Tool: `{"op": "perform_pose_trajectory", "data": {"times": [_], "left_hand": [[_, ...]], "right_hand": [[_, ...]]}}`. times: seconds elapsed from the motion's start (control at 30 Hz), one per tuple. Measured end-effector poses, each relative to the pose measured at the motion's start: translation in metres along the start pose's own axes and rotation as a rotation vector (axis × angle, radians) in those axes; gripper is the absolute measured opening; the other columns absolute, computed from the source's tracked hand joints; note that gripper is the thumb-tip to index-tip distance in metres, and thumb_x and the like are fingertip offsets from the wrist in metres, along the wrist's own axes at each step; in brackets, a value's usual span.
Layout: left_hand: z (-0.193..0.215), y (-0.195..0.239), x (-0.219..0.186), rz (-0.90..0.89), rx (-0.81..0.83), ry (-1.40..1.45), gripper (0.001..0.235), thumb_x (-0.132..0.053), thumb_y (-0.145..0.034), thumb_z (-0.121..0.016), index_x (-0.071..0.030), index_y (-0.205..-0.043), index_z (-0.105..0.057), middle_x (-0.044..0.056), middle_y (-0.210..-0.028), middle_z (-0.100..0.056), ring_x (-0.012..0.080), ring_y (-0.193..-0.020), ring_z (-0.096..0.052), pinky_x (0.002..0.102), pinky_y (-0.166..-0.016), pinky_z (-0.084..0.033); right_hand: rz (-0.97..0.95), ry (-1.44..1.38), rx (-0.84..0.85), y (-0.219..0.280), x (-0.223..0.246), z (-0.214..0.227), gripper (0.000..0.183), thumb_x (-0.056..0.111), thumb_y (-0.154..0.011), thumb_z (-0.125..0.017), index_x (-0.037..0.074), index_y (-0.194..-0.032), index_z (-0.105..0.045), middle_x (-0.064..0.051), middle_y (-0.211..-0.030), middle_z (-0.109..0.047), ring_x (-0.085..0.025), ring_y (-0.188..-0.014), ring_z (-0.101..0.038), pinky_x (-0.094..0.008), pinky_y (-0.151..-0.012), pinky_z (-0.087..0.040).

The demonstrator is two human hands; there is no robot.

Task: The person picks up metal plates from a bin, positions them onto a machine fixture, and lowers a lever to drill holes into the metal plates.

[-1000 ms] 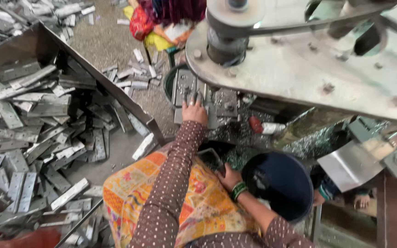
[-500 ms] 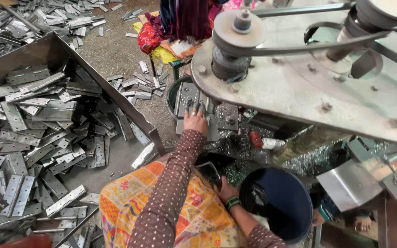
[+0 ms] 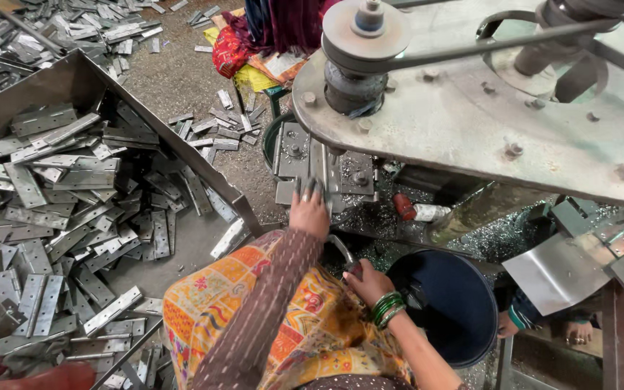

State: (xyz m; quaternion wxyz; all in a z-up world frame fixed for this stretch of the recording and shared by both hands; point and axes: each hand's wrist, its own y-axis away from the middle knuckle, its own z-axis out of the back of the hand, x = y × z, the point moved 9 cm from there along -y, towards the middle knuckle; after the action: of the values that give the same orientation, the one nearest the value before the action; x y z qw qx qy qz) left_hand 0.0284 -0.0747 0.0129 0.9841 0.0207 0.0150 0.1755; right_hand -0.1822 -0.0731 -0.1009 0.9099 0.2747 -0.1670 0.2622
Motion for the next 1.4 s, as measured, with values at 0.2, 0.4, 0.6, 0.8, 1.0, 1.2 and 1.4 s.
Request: {"op": "perform_pose_trajectory", "data": {"times": [0.2,0.4,0.6,0.8,1.0,1.2,1.4], "left_hand": [[0.031,0.082,-0.012,-0.012,-0.515,0.079,0.027,-0.015,-0.095,-0.054,-0.005,-0.118,-0.064,0.014,-0.133,-0.058,0.0315,-0.144,-0.043,0.055,-0.113,-0.038],[0.062,0.074,-0.006,-0.206,-0.594,0.140,0.020,-0.015,-0.092,-0.058,-0.007,-0.110,-0.062,0.011,-0.118,-0.060,0.0290,-0.111,-0.062,0.058,-0.101,-0.046],[0.106,0.066,0.004,-0.082,-0.880,0.250,0.022,-0.015,-0.095,-0.064,-0.004,-0.113,-0.059,0.014,-0.116,-0.061,0.0298,-0.092,-0.064,0.046,-0.084,-0.054],[0.005,-0.017,0.009,0.081,-0.230,0.115,0.023,-0.018,-0.102,-0.057,-0.005,-0.121,-0.061,0.010,-0.113,-0.063,0.0226,-0.090,-0.066,0.042,-0.081,-0.053],[0.008,0.020,0.062,0.249,-0.332,-0.060,0.045,-0.025,-0.098,-0.056,-0.007,-0.139,-0.057,0.010,-0.141,-0.057,0.0219,-0.123,-0.057,0.045,-0.100,-0.046],[0.015,0.031,0.049,0.212,-0.143,0.068,0.065,-0.045,-0.091,-0.058,-0.009,-0.145,-0.051,0.008,-0.156,-0.042,0.0256,-0.143,-0.036,0.061,-0.115,-0.022],[0.007,0.023,0.002,0.121,-0.139,0.089,0.046,-0.038,-0.094,-0.060,-0.010,-0.131,-0.065,0.006,-0.153,-0.047,0.0281,-0.146,-0.037,0.063,-0.120,-0.022]], "right_hand": [[-0.002,-0.043,0.035,-0.003,0.004,0.004,0.052,0.057,-0.086,-0.066,0.010,-0.108,-0.060,-0.016,-0.086,-0.075,-0.039,-0.083,-0.073,-0.048,-0.075,-0.057],[-0.049,-0.034,0.060,-0.004,0.001,-0.001,0.048,0.053,-0.087,-0.069,0.010,-0.108,-0.061,-0.016,-0.095,-0.072,-0.040,-0.092,-0.068,-0.049,-0.081,-0.053],[0.003,-0.154,0.022,-0.001,-0.001,-0.002,0.046,0.050,-0.084,-0.070,0.010,-0.104,-0.060,-0.015,-0.092,-0.075,-0.038,-0.089,-0.072,-0.047,-0.080,-0.056],[0.013,-0.206,0.061,-0.008,-0.006,-0.009,0.047,0.051,-0.084,-0.070,0.010,-0.103,-0.061,-0.011,-0.092,-0.077,-0.031,-0.088,-0.077,-0.042,-0.080,-0.058],[0.018,-0.080,-0.012,-0.010,-0.003,-0.004,0.050,0.054,-0.083,-0.069,0.011,-0.107,-0.063,-0.012,-0.093,-0.077,-0.034,-0.090,-0.074,-0.045,-0.079,-0.058],[0.014,-0.004,-0.008,-0.009,-0.001,-0.003,0.052,0.056,-0.086,-0.068,0.010,-0.110,-0.061,-0.014,-0.092,-0.076,-0.036,-0.090,-0.073,-0.046,-0.079,-0.057],[0.038,-0.135,-0.023,-0.010,-0.003,-0.003,0.048,0.051,-0.082,-0.070,0.011,-0.106,-0.063,-0.012,-0.091,-0.077,-0.036,-0.087,-0.074,-0.046,-0.077,-0.058]]}}
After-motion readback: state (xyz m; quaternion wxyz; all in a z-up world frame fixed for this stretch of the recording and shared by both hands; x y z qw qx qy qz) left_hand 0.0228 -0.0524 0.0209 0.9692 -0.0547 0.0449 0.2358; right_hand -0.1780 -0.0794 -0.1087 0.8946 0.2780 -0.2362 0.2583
